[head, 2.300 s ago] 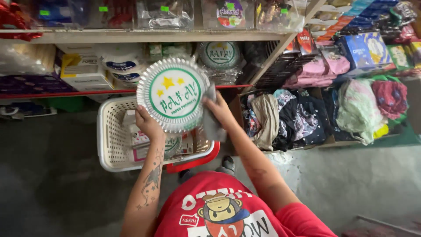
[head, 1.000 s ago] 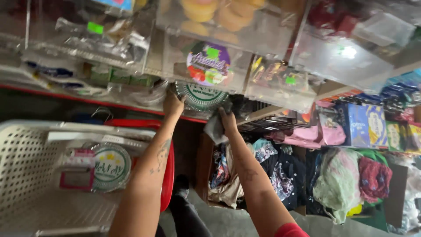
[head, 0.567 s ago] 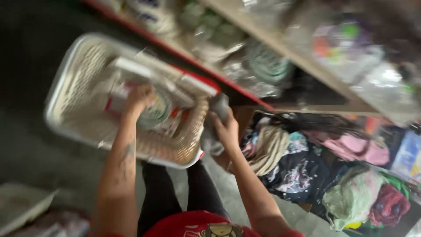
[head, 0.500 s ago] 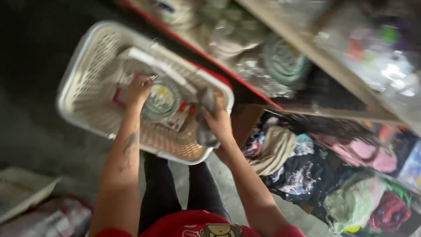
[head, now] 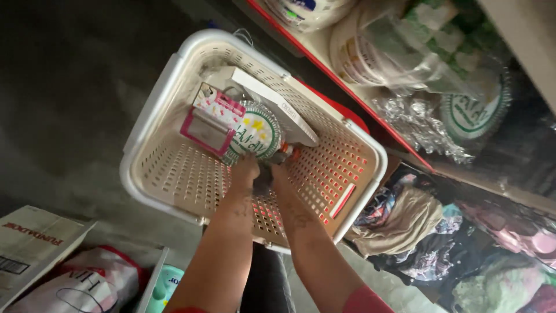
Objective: Wiping dust off various paper plates and other merchandise in a store aisle and placing them in a shopping basket.
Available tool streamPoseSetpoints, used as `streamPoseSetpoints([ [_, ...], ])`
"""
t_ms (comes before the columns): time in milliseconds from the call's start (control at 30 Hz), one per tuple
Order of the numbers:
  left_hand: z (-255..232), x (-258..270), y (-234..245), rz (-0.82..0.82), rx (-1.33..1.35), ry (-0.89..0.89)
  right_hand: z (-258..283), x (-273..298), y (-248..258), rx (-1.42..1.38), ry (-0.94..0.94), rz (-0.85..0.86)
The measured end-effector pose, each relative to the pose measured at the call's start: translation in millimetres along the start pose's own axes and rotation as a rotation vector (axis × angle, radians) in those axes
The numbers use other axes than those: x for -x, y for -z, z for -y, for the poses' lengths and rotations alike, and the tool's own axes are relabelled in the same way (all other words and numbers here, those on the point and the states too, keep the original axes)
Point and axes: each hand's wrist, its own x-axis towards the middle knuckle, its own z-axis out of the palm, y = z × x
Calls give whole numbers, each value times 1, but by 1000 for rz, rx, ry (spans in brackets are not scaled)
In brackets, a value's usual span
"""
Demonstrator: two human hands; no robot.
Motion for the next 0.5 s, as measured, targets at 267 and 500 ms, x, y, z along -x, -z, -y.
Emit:
streamPoseSetpoints([
  [267,0,-25,8,357,114,-51,-14,-58,-16,-304,-8,-295],
  [500,-43,2,123,92,99,-183,72,118,56,7,345,-308],
])
